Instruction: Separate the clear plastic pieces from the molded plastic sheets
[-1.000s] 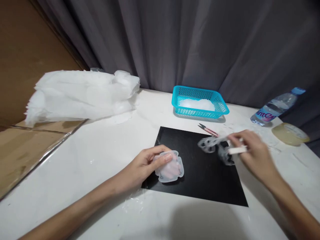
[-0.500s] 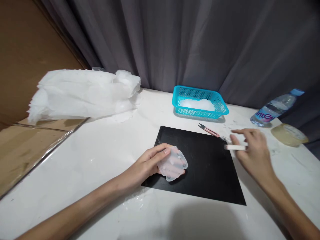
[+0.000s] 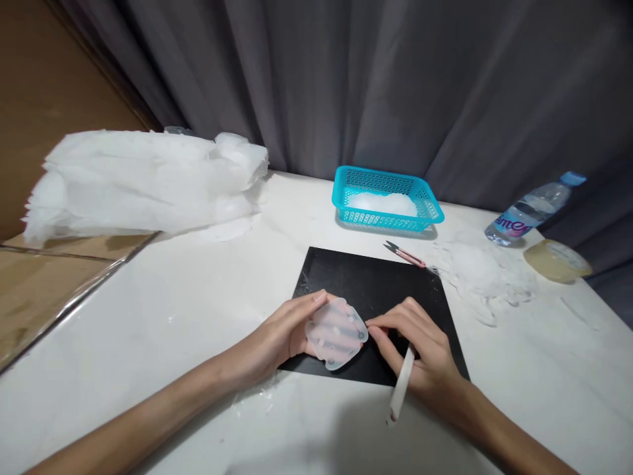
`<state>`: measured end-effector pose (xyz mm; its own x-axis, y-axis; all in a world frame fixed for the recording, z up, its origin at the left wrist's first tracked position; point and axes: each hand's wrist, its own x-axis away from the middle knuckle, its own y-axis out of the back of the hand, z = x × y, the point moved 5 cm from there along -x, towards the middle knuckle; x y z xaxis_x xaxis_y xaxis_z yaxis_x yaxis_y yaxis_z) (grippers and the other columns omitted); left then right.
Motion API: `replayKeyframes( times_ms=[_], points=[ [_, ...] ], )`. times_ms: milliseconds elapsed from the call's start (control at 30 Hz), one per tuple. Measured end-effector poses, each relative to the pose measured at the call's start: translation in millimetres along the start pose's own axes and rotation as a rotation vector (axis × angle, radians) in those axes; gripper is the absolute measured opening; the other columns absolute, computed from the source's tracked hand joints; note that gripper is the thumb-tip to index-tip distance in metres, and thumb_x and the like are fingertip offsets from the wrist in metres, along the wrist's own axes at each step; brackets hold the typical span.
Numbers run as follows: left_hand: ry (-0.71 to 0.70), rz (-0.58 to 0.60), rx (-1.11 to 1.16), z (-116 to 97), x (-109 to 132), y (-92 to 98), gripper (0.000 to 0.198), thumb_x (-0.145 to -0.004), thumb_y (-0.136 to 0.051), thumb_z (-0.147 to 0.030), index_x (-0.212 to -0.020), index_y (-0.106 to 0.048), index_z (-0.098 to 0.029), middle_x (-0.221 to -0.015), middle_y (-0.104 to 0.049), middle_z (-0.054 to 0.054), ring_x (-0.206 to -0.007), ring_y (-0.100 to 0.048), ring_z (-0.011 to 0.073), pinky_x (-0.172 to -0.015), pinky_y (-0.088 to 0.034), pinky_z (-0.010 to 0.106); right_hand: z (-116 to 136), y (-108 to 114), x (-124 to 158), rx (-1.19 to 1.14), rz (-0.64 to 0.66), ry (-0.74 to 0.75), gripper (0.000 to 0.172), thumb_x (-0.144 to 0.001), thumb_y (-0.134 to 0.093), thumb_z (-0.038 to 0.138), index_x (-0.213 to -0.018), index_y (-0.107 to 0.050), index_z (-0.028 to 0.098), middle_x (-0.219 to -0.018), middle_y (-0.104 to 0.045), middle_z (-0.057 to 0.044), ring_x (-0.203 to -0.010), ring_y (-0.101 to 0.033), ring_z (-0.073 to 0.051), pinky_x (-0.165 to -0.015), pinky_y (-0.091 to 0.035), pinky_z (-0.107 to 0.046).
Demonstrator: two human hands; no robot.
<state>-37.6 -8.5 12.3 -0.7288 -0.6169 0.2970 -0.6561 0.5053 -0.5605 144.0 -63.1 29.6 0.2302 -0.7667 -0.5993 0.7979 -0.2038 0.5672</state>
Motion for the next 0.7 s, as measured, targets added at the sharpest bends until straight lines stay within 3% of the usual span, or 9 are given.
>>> replayKeyframes(
  times_ms=[267, 433, 567, 700],
  points=[
    [0.027, -0.007, -0.006, 0.2, 1.3, 1.8, 0.048, -0.105, -0.049, -0.051, -0.117, -0.073, -0.011, -0.113, -0.078, 0.021, -0.101, -0.078, 0.0313, -0.087, -0.063, 0.040, -6.1, -1.9, 5.3, -0.009, 0.007, -0.036, 0.018, -0.098, -0.058, 0.004, -0.108, -0.066, 0.017, -0.083, -0.066, -0.004, -0.073, -0.050, -0.016, -0.068, -0.043, -0.032],
    [0.073, -0.031, 0.017, 3.6, 0.0, 3.0, 0.057, -0.104, -0.045, -0.061, -0.123, -0.068, -0.012, -0.121, -0.075, 0.022, -0.106, -0.076, 0.0321, -0.089, -0.061, 0.042, -1.0, -3.9, 8.6, 0.090, 0.019, 0.082, 0.021, -0.096, -0.060, 0.004, -0.113, -0.064, 0.014, -0.083, -0.067, -0.006, -0.073, -0.052, -0.018, -0.067, -0.044, -0.033],
    [0.120, -0.052, 0.075, 4.9, -0.6, 2.7, 0.073, -0.100, -0.040, -0.072, -0.134, -0.060, -0.011, -0.123, -0.073, 0.023, -0.110, -0.073, 0.0328, -0.089, -0.059, 0.042, 2.7, -3.9, 9.7, 0.197, 0.043, 0.155, 0.030, -0.096, -0.068, 0.017, -0.124, -0.061, 0.010, -0.084, -0.068, -0.007, -0.075, -0.056, -0.020, -0.068, -0.048, -0.033],
    [0.121, -0.022, 0.131, 3.3, 0.5, 0.8, 0.076, -0.099, -0.038, -0.075, -0.135, -0.058, -0.011, -0.126, -0.071, 0.023, -0.115, -0.071, 0.0348, -0.096, -0.055, 0.048, 5.2, -6.1, 11.9, 0.277, 0.063, 0.200, 0.049, -0.095, -0.072, 0.038, -0.132, -0.058, 0.007, -0.099, -0.073, -0.012, -0.087, -0.061, -0.022, -0.074, -0.053, -0.033]
  ],
)
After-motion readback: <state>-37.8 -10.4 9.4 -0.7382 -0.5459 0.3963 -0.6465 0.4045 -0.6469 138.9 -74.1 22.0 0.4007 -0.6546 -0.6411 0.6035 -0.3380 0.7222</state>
